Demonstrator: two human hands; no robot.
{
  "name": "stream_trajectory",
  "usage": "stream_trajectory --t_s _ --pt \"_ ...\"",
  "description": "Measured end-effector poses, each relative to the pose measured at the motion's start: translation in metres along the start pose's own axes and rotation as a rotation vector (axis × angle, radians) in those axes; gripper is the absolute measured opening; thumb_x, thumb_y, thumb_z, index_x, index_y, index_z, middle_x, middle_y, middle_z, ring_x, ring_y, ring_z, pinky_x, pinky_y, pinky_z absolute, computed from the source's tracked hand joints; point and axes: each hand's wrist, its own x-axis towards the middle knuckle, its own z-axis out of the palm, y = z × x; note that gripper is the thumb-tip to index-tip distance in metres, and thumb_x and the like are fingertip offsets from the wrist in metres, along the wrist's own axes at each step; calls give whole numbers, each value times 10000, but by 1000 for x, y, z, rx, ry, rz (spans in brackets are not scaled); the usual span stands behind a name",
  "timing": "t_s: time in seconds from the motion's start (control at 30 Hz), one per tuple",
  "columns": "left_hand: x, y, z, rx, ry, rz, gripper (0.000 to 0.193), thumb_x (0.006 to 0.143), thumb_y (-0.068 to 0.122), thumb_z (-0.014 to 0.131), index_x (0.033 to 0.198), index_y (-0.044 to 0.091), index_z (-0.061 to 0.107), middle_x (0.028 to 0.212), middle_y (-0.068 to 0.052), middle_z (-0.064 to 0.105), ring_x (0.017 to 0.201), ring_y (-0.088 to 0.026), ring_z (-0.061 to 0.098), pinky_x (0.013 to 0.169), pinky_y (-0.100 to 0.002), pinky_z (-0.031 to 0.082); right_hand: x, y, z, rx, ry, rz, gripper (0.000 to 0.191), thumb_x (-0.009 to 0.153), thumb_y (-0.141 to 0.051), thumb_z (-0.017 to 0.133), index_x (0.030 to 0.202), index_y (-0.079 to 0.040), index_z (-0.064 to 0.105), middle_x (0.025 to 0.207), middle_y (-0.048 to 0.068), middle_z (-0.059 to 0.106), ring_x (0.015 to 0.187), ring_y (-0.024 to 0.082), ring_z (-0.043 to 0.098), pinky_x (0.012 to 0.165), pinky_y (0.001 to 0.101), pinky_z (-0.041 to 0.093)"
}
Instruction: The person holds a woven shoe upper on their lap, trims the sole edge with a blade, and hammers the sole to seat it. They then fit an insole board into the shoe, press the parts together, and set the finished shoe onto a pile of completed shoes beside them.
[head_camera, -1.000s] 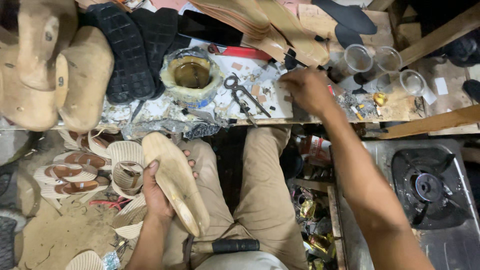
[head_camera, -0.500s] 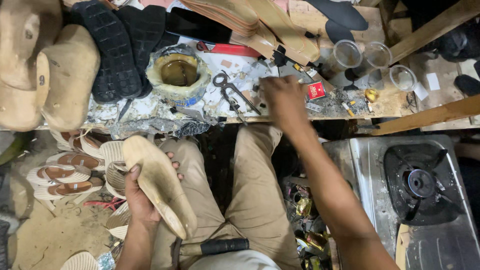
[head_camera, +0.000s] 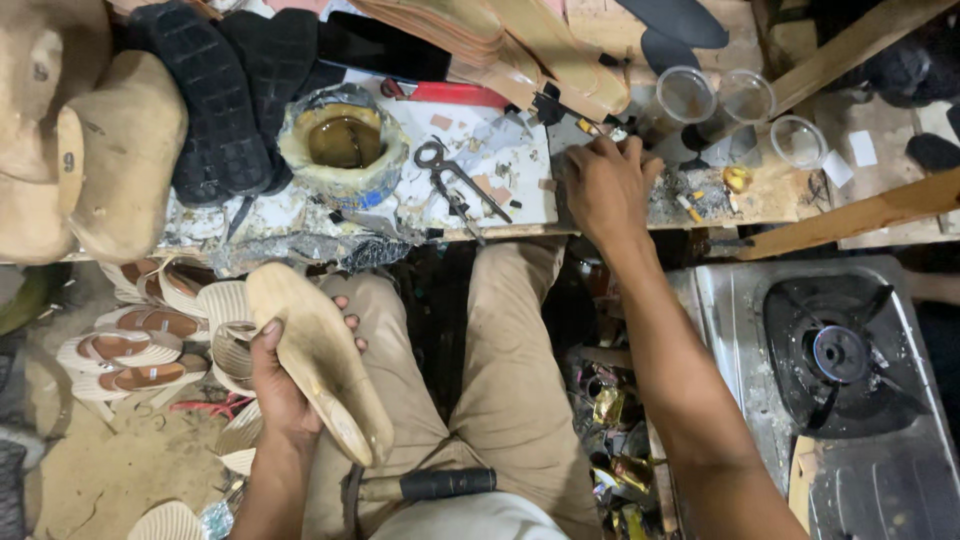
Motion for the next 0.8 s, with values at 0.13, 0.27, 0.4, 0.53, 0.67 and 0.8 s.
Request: stream_trajectory --t_s 0.13,0.27,0.4,0.53,0.67,0.8 --pt "-1 2 0 13 24 2 780 885 525 605 1436 -14 486 1260 -193 628 1055 -324 642 877 -494 557 2 -2 9 3 10 15 191 914 -226 729 1089 -192 800 1151 52 690 1120 372 489 944 628 297" --pt "-1 2 3 -2 -3 11 787 897 525 608 1413 -58 492 1260 -212 626 1055 -334 642 864 -501 558 5 -4 13 31 -1 49 172 896 -211 744 1056 -170 791 1167 61 685 1128 385 486 949 645 284" --pt "-2 3 7 24 22 16 775 893 516 601 1423 -36 485 1249 -212 626 1048 -327 641 857 -498 561 7 -2 11 104 -23 85 127 892 -156 741 1011 -124 767 1152 69 685 1111 383 485 984 678 241" --pt "-3 4 9 28 23 12 761 892 509 595 1432 -15 479 1250 -209 626 1045 -326 639 848 -498 561 5 -4 10 175 30 72 115 917 -77 711 1031 -69 699 1102 111 693 1078 396 521 953 645 293" --pt "-3 4 7 17 13 24 762 884 498 596 1445 -3 476 1245 -199 626 1054 -329 646 850 -501 565 0 -14 13 730 37 124 139 1009 -93 645 1101 -52 549 966 112 658 914 293 693 848 438 540" --pt "-1 1 3 33 14 -1 764 898 509 584 1442 -16 473 1278 -204 631 1068 -331 639 875 -500 563 -1 -28 18 701 51 -66 233 950 -13 686 1175 -36 628 977 147 701 887 329 697 795 417 538"
